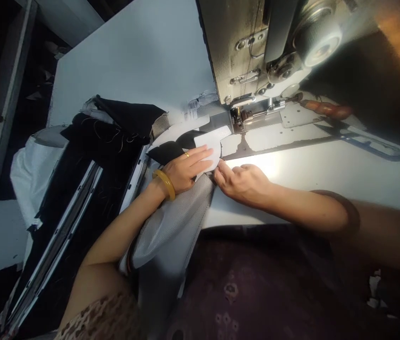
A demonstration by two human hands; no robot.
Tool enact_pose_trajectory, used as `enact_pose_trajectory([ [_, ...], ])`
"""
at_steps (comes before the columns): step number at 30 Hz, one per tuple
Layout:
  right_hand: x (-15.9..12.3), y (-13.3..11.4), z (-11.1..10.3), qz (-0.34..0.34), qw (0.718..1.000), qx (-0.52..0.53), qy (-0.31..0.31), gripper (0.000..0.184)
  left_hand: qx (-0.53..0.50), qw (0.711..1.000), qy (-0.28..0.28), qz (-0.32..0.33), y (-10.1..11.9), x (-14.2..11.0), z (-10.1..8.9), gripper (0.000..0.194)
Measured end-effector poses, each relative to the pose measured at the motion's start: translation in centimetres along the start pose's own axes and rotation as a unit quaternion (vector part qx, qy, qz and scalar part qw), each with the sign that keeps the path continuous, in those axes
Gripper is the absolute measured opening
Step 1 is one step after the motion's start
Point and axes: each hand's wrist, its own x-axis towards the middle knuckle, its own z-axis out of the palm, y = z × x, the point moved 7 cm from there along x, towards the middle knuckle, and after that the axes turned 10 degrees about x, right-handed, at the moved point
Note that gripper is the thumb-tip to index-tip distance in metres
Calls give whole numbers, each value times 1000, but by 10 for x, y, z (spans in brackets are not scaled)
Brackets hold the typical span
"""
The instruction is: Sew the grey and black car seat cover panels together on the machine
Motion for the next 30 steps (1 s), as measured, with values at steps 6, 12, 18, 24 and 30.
enact_pose_trajectory([
  [6, 0, 0, 1, 3, 1000, 10, -5, 33, -17, 1000, 15, 6, 1, 1, -4, 31],
  [12, 1, 1, 5, 7, 999, 14, -34, 34, -19, 1000, 7, -3, -1, 1, -2, 31],
  [18, 1, 2, 5, 10, 999, 12, -32, 36, 13, 998, -54, -35, -1, 7, 1, 39],
  [24, -2, 0, 8, -8, 999, -11, -44, 39, 47, 989, -111, -83, -5, 9, 7, 42],
  [30, 7, 9, 12, 1, 993, -76, -85, 44, 45, 995, -80, -34, -22, 15, 15, 39],
])
